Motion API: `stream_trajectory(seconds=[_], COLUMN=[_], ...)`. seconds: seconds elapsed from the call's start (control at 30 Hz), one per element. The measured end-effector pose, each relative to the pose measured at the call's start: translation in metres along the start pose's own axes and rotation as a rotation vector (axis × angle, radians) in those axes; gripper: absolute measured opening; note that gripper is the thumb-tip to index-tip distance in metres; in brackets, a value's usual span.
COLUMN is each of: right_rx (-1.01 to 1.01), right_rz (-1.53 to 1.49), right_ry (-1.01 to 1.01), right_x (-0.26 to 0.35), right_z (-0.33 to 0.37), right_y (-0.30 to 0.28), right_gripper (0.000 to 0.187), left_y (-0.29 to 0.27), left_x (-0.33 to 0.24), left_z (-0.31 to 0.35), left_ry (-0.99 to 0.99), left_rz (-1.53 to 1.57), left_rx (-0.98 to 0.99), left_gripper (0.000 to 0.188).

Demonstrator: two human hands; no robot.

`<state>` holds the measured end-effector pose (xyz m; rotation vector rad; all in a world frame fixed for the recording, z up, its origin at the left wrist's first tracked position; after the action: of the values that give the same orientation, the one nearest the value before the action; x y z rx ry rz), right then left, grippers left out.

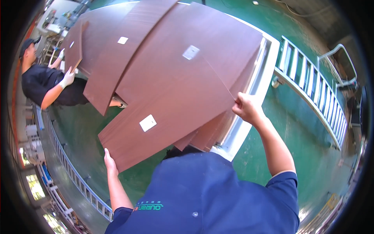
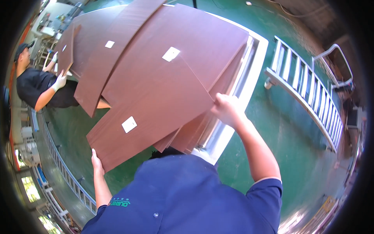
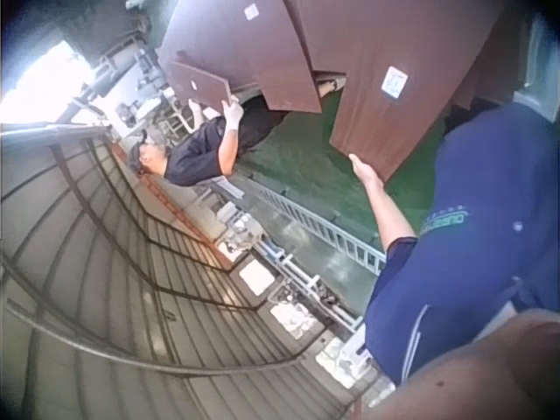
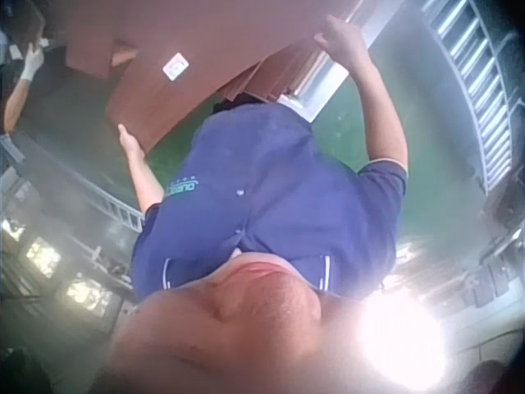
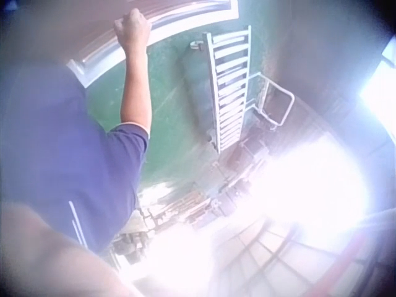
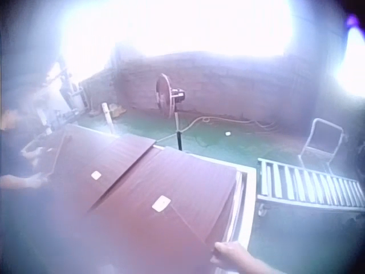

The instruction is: The person picks up wooden boards from a stack and feeds them one by one into an industrial edge-banding machine, then hands the processed boards to a second person who stacks them.

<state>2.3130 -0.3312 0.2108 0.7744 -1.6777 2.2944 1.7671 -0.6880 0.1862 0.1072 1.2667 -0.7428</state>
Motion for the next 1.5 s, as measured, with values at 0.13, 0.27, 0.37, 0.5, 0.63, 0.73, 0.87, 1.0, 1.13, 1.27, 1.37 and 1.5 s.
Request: stream_trajectory(seconds=[0.13,0.27,0.37,0.5,0.63,0.73,0.87,1.0,1.13,1.27,1.37,1.5], right_rx=[-0.066,-0.054,-0.034,-0.024,-0.027,-0.062,-0.179,-0.249,-0.277,-0.311,-0.324,-0.327], right_rz=[-0.065,-0.084,-0.067,-0.056,-0.143,-0.173,-0.188,-0.098,-0.08,-0.126,-0.148,-0.146], right_ry=[-0.078,-0.084,-0.068,-0.066,-0.14,-0.19,-0.282,-0.339,-0.384,-0.433,-0.459,-0.502], right_x=[-0.003,-0.007,-0.006,-0.009,-0.017,-0.021,-0.024,-0.027,-0.031,-0.032,-0.034,-0.037], right_z=[0.0,0.002,0.0,0.003,0.007,0.01,0.01,0.009,0.007,0.007,0.007,0.005], right_y=[-0.001,-0.001,-0.002,-0.003,-0.003,0.0,0.005,0.009,0.012,0.012,0.015,0.017], right_gripper=[0.016,0.017,0.018,0.013,0.014,0.015,0.013,0.012,0.013,0.016,0.018,0.02], left_y=[0.001,0.006,0.016,0.016,0.014,0.011,0.002,0.012,0.01,0.006,0.013,0.012], left_x=[-0.007,-0.013,-0.02,-0.021,-0.021,-0.022,-0.014,-0.023,-0.025,-0.024,-0.029,-0.028], left_z=[-0.002,-0.002,0.004,0.004,0.002,0.0,-0.008,-0.002,-0.002,-0.005,-0.001,0.0], left_ry=[-0.009,-0.002,-0.018,-0.016,-0.048,-0.063,-0.053,-0.083,-0.115,-0.111,-0.13,-0.141], left_rz=[-0.04,-0.054,-0.043,-0.06,-0.053,-0.074,-0.068,-0.076,-0.078,-0.095,-0.114,-0.11], left_rx=[-0.018,-0.007,-0.004,-0.021,-0.026,-0.022,-0.017,-0.023,-0.027,-0.007,-0.028,-0.035], left_gripper=[0.067,0.066,0.066,0.066,0.067,0.068,0.069,0.07,0.072,0.074,0.074,0.075])
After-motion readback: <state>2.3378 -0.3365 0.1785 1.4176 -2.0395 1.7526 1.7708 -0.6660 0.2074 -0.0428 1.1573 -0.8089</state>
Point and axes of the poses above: each hand's wrist, its own z-axis away from the middle knuckle, its own y-axis out of the palm, x = y × z, the point moved 1 cm from there along -z, towards the middle knuckle, and after that the axes turned 12 degrees about y, right-handed, at the moved point
